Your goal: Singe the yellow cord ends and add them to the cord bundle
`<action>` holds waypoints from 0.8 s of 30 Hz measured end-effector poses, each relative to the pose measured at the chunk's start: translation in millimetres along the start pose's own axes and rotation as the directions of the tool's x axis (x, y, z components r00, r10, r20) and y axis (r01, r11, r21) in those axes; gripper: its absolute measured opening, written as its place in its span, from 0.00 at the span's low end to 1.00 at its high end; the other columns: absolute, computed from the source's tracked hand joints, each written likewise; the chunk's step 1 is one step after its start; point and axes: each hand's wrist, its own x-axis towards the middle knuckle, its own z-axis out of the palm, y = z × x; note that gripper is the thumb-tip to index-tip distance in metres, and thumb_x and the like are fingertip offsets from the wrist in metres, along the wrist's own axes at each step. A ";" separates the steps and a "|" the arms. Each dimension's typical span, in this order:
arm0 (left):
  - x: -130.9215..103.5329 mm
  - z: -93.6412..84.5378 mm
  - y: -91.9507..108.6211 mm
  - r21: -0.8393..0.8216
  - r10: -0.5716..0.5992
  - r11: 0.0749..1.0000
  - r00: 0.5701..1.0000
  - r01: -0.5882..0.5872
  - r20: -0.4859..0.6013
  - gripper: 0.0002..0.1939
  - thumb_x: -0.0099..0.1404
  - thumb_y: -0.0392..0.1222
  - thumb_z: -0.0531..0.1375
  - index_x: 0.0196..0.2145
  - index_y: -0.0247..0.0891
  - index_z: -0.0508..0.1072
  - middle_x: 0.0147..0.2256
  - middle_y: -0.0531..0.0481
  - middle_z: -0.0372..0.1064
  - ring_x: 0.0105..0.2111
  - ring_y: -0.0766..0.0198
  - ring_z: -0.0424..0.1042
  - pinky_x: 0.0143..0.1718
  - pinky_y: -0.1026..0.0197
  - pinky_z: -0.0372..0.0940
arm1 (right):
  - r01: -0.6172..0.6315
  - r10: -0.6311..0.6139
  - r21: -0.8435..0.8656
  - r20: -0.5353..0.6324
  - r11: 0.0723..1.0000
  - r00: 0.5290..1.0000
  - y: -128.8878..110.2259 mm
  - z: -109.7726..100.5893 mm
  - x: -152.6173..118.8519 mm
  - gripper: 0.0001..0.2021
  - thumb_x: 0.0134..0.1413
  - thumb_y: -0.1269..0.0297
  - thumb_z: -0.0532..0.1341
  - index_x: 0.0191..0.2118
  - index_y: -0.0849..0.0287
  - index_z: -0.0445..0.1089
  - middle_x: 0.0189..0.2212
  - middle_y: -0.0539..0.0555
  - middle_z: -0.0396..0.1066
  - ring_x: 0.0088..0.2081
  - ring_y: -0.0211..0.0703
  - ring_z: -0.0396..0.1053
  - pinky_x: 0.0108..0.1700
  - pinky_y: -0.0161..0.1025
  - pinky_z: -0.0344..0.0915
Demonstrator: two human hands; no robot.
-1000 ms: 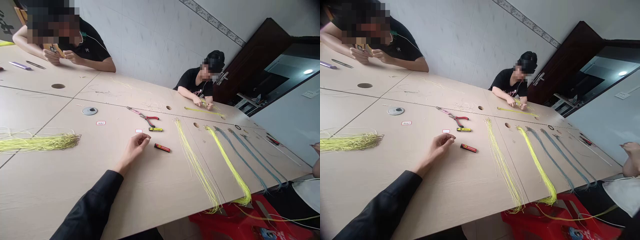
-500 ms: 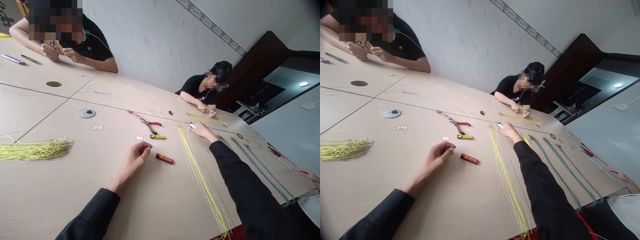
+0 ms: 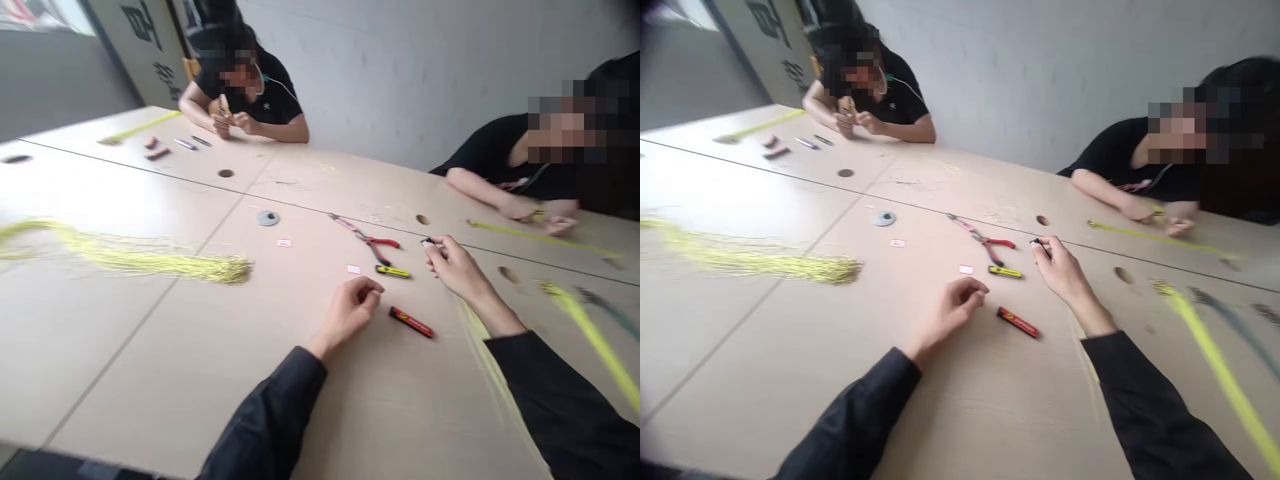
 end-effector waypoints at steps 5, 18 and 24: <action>-3.9 0.5 9.6 -0.022 -0.054 0.998 0.999 0.054 -0.009 0.07 0.62 0.34 0.56 0.35 0.34 0.74 0.25 0.52 0.66 0.27 0.67 0.64 0.29 0.64 0.57 | 0.113 -0.113 -0.056 0.011 0.992 0.994 -16.2 24.2 -47.1 0.19 0.57 0.48 0.55 0.45 0.54 0.72 0.42 0.58 0.75 0.39 0.51 0.73 0.41 0.44 0.68; -7.2 -0.6 10.4 -0.008 -0.043 0.999 0.999 0.043 -0.010 0.08 0.62 0.35 0.56 0.36 0.34 0.75 0.25 0.52 0.66 0.27 0.66 0.66 0.29 0.63 0.58 | -0.020 0.016 -0.038 -0.106 0.999 0.994 1.2 41.8 -64.7 0.19 0.52 0.51 0.54 0.42 0.58 0.72 0.40 0.64 0.76 0.35 0.55 0.73 0.37 0.48 0.67; -7.1 -5.4 15.4 0.075 0.060 0.996 0.996 -0.055 -0.069 0.09 0.65 0.37 0.56 0.38 0.37 0.75 0.30 0.48 0.71 0.29 0.65 0.67 0.32 0.61 0.62 | -0.162 0.195 0.176 -0.188 0.971 0.963 6.2 41.9 -75.4 0.18 0.56 0.49 0.55 0.49 0.52 0.60 0.38 0.60 0.77 0.38 0.58 0.74 0.40 0.52 0.68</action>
